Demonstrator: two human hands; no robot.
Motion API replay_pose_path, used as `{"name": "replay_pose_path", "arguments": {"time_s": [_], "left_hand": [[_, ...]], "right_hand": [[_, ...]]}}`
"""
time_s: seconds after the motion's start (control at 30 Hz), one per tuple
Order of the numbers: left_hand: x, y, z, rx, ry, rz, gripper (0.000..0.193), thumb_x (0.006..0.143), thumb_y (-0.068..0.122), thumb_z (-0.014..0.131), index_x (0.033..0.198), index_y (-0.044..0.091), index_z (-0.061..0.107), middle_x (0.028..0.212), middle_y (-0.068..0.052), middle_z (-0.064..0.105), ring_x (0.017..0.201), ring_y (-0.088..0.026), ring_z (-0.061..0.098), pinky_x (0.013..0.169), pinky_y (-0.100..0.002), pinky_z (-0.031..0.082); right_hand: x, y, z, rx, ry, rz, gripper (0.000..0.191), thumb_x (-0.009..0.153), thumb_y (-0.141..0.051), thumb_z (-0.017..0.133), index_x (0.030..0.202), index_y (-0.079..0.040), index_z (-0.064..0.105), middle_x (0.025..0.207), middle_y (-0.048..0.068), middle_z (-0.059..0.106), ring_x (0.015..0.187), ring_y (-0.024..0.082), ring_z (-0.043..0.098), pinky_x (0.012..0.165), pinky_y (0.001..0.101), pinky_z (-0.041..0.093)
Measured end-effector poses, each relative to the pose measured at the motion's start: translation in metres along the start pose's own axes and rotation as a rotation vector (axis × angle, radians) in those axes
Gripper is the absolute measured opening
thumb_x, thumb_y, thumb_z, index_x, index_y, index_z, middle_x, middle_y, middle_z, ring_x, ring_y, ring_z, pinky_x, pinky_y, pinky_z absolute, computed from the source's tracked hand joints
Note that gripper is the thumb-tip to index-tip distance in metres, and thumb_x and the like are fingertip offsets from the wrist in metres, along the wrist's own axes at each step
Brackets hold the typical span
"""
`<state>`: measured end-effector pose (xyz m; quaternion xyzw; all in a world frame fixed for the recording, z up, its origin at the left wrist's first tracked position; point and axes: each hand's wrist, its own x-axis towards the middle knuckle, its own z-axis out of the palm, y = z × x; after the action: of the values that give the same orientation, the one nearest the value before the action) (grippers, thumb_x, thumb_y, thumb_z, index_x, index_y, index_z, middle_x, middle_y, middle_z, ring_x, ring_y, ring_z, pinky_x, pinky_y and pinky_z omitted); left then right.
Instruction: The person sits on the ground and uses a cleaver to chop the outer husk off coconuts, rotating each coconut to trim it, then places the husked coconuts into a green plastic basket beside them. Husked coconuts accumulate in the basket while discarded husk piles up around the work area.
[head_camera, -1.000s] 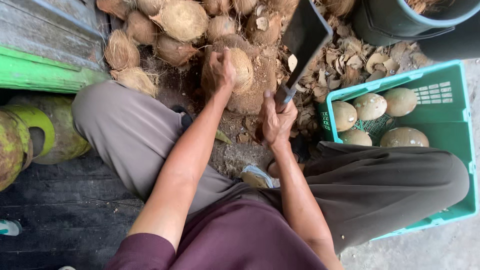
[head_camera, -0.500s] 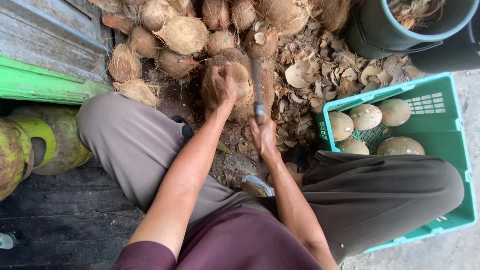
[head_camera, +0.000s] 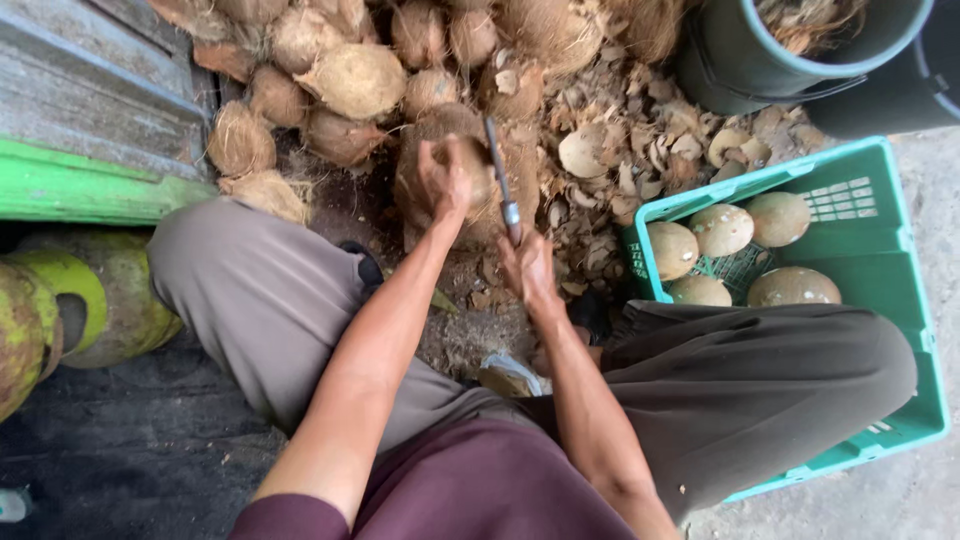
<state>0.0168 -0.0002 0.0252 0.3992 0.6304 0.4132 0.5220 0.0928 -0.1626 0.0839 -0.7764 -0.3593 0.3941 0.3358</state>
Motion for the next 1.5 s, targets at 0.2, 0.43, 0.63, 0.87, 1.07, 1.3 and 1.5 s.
{"name": "replay_pose_path", "arguments": {"time_s": [0.2,0.43,0.63,0.87,1.07,1.3,1.5], "left_hand": [[0.008,-0.007,-0.009,0.131,0.012,0.397,0.042,0.098,0.055,0.056,0.087,0.014,0.050,0.080,0.000,0.047,0.071,-0.017,0.047,0.065,-0.036,0.043],[0.016,0.002,-0.032,0.235,-0.109,0.249,0.038,0.095,0.052,0.054,0.086,0.016,0.057,0.081,-0.001,0.057,0.072,-0.016,0.053,0.065,-0.034,0.045],[0.013,-0.001,-0.021,0.256,-0.009,0.319,0.040,0.095,0.051,0.054,0.089,0.012,0.055,0.083,-0.005,0.054,0.075,-0.019,0.051,0.068,-0.039,0.044],[-0.001,-0.015,-0.010,0.220,0.060,0.440,0.042,0.097,0.053,0.054,0.094,0.011,0.057,0.091,-0.008,0.062,0.086,-0.020,0.060,0.081,-0.043,0.051],[0.005,-0.005,-0.016,0.184,0.014,0.217,0.044,0.090,0.057,0.054,0.090,0.013,0.058,0.086,-0.006,0.064,0.078,-0.020,0.060,0.073,-0.042,0.053],[0.006,-0.018,-0.010,0.105,0.089,0.545,0.046,0.101,0.056,0.057,0.093,0.011,0.057,0.091,-0.006,0.061,0.089,-0.020,0.058,0.085,-0.044,0.046],[0.004,-0.019,-0.011,0.216,0.062,0.404,0.047,0.092,0.061,0.056,0.093,0.013,0.059,0.089,-0.003,0.065,0.082,-0.018,0.062,0.076,-0.038,0.050]], "right_hand": [[0.004,0.026,-0.008,0.040,-0.066,-0.061,0.037,0.100,-0.029,0.068,0.074,-0.009,0.052,0.062,0.004,0.054,0.053,0.015,0.049,0.048,0.0357,0.043],[0.013,0.032,-0.023,0.371,-0.306,0.012,0.037,0.094,-0.035,0.068,0.070,-0.013,0.051,0.058,-0.001,0.053,0.043,0.013,0.044,0.039,0.0341,0.038],[-0.006,-0.008,-0.020,0.260,-0.108,0.033,0.039,0.099,-0.037,0.068,0.073,-0.015,0.049,0.057,-0.003,0.051,0.043,0.009,0.044,0.038,0.0254,0.042],[-0.014,-0.014,-0.018,0.467,0.201,-0.246,0.034,0.101,-0.031,0.067,0.077,-0.013,0.052,0.058,0.000,0.052,0.047,0.010,0.044,0.041,0.0286,0.036],[0.000,0.021,-0.001,0.044,-0.096,0.200,0.032,0.098,-0.031,0.063,0.073,-0.015,0.051,0.060,0.000,0.056,0.048,0.013,0.053,0.041,0.0295,0.047],[-0.019,-0.018,-0.014,0.305,0.105,-0.094,0.032,0.102,-0.027,0.066,0.078,-0.012,0.051,0.064,0.000,0.049,0.053,0.010,0.042,0.045,0.0292,0.038],[-0.016,-0.011,-0.004,0.309,-0.032,0.151,0.018,0.100,-0.022,0.059,0.084,-0.015,0.061,0.060,0.000,0.057,0.044,0.012,0.047,0.039,0.0315,0.040]]}}
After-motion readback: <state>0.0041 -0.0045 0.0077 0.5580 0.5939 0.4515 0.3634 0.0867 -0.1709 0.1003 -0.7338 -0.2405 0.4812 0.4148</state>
